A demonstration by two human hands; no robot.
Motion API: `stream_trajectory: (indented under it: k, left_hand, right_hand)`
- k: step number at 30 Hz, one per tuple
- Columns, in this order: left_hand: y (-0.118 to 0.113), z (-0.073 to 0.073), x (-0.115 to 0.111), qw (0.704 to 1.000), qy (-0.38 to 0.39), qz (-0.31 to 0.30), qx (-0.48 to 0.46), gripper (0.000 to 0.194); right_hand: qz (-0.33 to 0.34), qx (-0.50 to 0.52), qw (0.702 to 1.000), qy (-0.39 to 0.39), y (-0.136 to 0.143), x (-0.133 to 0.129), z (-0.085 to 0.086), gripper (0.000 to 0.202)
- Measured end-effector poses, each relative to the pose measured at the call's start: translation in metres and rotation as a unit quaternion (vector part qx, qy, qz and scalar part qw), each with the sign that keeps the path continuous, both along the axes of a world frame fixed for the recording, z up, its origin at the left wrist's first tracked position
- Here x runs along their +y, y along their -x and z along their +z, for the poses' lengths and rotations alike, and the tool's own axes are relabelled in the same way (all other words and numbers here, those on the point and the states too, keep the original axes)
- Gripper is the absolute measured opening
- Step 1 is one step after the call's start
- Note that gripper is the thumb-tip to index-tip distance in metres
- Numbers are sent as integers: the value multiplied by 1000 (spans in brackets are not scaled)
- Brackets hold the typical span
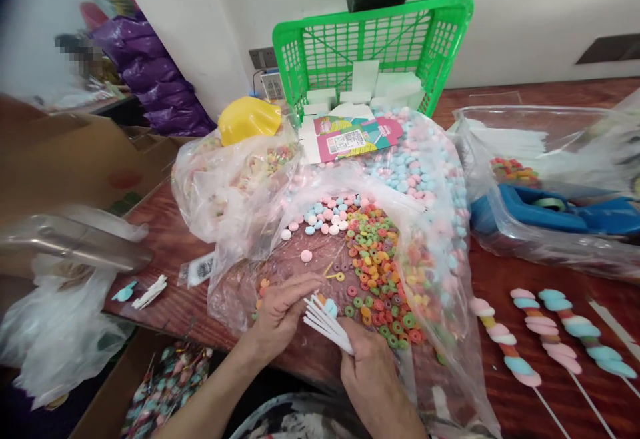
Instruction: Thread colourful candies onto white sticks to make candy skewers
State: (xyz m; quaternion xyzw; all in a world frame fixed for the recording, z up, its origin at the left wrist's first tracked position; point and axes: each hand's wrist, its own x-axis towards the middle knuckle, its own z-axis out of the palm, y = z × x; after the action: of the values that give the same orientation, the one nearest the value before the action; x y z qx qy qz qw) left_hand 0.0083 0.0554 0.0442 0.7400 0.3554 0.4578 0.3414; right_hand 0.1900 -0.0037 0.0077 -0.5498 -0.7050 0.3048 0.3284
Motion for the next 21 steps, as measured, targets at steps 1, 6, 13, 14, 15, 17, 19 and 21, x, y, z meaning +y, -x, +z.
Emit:
stream_trajectory:
  k: [1,6,13,14,15,17,19,21]
  left_hand:
    - [-1,-2,-1,1000,-9,3,-1,32]
    - [-14,-11,-13,996,18,81,-39,33]
    - [-8,-1,12,987,119,105,-8,44]
    - [-4,1,24,987,106,120,7,45]
    - [1,1,37,988,82,122,47,44]
    - [9,0,58,985,30,74,152,32]
    - [12,-3,71,978,13,38,206,24]
    - [10,-3,72,984,50,55,164,19]
  right_hand:
    - [-11,17,1000,1,0,-1,-2,22]
    - [-61,105,991,62,11,-9,-11,35]
    - [-97,158,980,76,11,1,-2,41]
    - [-98,154,981,66,8,3,0,40]
    - [-99,147,983,55,6,5,3,40]
    - [-98,128,986,41,2,7,7,39]
    - [-95,110,989,29,-1,7,8,39]
    - [-87,96,991,21,-1,5,9,38]
